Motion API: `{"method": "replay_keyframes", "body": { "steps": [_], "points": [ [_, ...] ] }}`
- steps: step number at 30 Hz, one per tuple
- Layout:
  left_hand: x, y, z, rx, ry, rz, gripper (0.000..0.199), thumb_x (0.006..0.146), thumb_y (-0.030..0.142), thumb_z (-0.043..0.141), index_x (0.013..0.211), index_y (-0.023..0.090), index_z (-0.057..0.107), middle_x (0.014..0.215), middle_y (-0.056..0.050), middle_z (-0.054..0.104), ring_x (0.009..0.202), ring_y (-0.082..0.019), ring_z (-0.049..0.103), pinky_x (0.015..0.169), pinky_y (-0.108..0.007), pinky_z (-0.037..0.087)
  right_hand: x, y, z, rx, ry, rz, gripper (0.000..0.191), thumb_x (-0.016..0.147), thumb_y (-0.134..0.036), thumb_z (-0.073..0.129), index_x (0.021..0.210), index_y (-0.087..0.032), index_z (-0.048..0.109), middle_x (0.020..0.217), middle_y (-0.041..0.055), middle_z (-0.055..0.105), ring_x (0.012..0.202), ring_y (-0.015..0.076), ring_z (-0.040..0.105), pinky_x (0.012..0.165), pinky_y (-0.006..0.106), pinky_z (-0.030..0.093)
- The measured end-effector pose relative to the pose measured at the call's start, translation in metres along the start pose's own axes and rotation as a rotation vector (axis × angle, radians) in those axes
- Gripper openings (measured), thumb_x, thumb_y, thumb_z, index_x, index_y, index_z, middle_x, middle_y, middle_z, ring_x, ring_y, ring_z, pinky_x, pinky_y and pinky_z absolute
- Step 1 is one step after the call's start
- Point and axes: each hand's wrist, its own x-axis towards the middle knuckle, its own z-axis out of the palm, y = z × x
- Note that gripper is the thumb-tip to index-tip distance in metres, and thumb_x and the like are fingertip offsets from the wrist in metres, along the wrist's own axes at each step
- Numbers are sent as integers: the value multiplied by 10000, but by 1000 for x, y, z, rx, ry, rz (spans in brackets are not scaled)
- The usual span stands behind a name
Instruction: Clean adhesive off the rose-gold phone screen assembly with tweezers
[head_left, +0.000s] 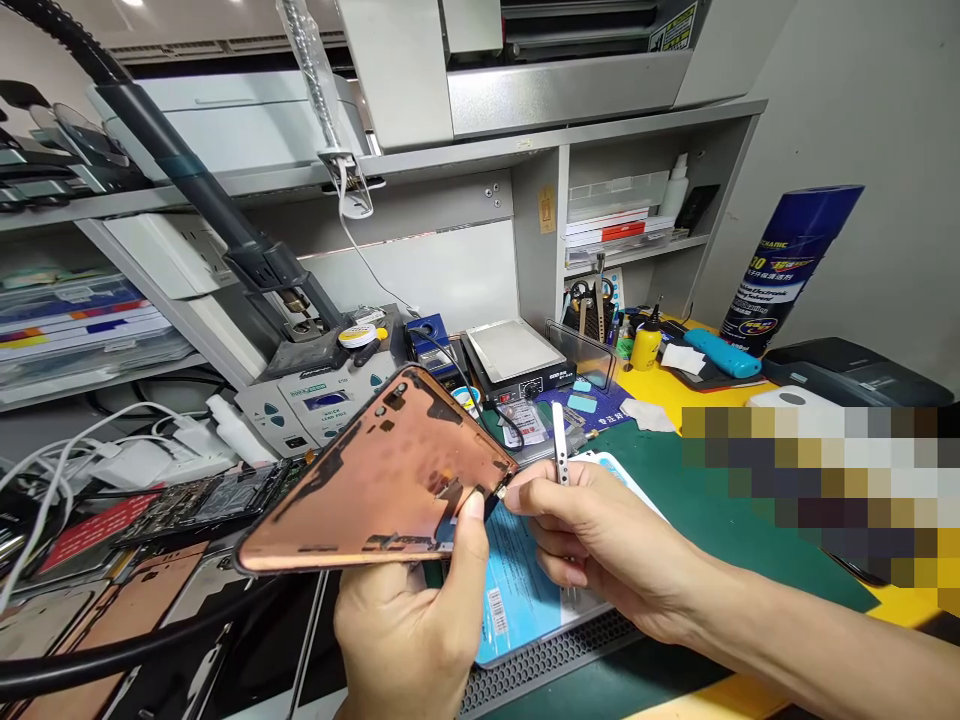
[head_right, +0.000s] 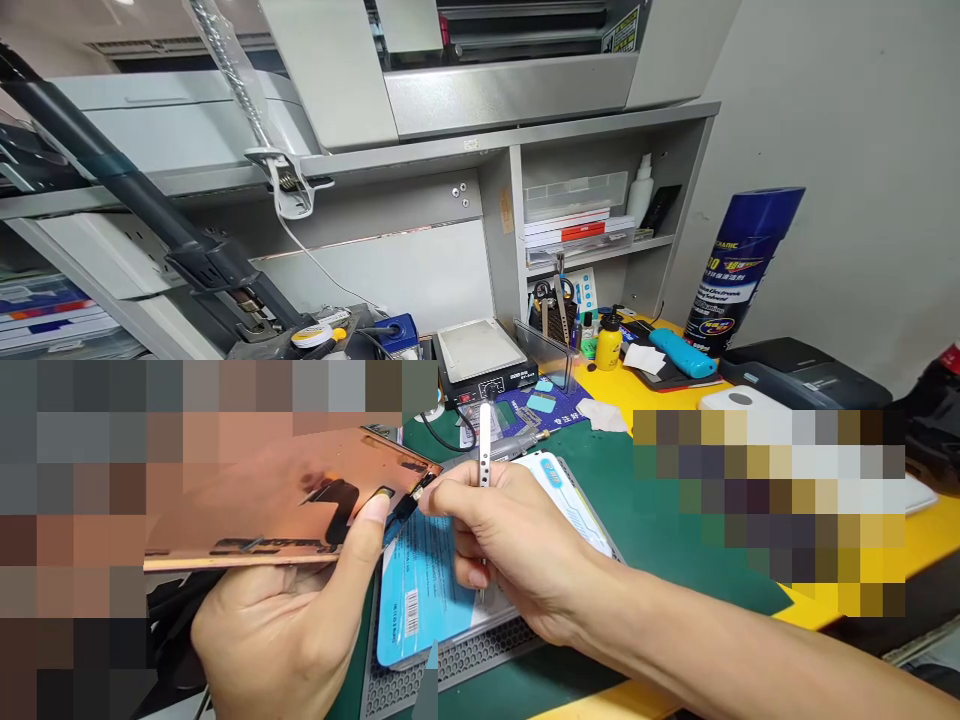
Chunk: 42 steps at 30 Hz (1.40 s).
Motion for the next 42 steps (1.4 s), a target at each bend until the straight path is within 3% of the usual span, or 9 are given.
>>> {"method": "replay_keyframes", "body": {
  "steps": [10,22,31,42],
  "points": [
    [1,3,-2,-35,9,-43,114,800,291,743,816,190,792,845,-57,789,801,-269,743,928,-400,567,-1,2,0,-10,25,-14,192,780,-178,646,696,-185,474,551,-97,282,492,59,172,419,178,206],
    [10,5,-3,-222,-68,-197,101,799,252,746,872,197,788,904,-22,814,824,-223,768,744,-231,612,-1,-1,2,-21,37,-18,225,769,-181,637,680,-195,431,576,-90,237,505,69,177,428,182,214],
    [14,9,-2,-316,-102,-231,104,824,257,740,880,205,811,893,-7,815,788,-186,767,708,-181,602,0,1,1,-29,49,-15,172,724,-203,649,688,-188,482,562,-92,260,496,60,193,430,180,226],
    [10,1,0,-433,-127,-326,96,850,271,744,910,214,794,928,3,805,836,-171,743,756,-188,584,-2,0,3,-22,78,-21,203,715,-186,635,669,-194,438,543,-93,263,498,61,191,430,178,215]
  ]
}}
